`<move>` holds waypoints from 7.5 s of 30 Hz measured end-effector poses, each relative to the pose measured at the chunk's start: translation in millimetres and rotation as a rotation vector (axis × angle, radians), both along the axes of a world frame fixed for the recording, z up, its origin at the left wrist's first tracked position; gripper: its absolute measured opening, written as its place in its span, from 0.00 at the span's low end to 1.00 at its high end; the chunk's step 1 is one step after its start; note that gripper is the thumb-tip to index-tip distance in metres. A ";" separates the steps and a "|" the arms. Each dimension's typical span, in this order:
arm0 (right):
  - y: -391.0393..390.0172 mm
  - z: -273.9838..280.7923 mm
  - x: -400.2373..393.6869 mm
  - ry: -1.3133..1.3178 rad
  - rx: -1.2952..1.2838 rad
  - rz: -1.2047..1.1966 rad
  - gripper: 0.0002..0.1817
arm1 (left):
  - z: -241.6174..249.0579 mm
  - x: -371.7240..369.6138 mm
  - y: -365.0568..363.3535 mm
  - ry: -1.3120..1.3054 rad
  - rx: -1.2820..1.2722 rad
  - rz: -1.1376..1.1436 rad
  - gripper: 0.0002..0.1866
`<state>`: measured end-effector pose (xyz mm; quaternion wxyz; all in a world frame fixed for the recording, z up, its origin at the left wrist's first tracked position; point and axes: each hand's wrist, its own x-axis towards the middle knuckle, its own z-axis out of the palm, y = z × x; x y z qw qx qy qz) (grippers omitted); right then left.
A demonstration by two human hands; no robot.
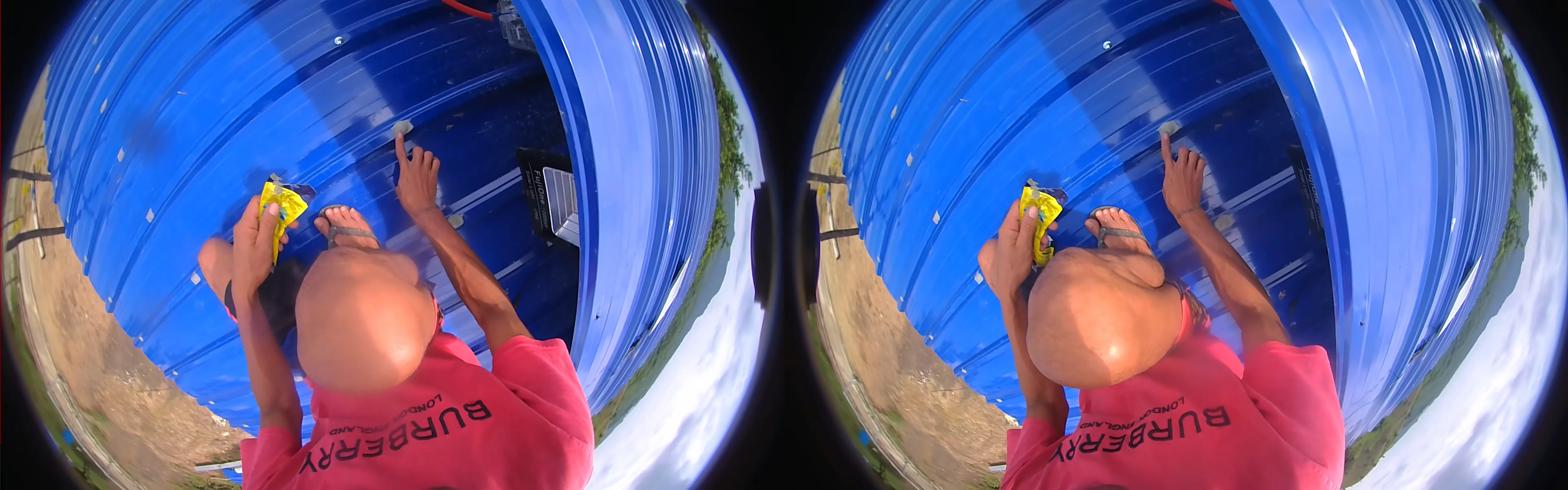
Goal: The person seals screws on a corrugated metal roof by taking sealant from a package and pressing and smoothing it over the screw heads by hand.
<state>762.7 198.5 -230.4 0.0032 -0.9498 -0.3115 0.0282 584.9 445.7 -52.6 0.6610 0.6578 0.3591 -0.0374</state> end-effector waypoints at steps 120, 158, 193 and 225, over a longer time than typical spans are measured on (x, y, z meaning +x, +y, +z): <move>89.7 207.7 3.7 1.792 1.182 -0.270 0.22 | 8.8 38.8 -24.4 -0.385 0.043 0.278 0.08; 197.0 -10.2 232.2 0.328 0.578 0.173 0.27 | -40.0 -12.0 6.1 -0.107 0.006 0.445 0.08; 183.9 5.5 206.7 0.001 0.390 0.172 0.28 | -49.6 -40.0 11.1 -0.178 -0.130 0.534 0.07; 210.4 7.0 211.4 -0.418 -0.073 0.545 0.24 | -48.9 -44.8 19.7 -0.170 -0.137 0.557 0.06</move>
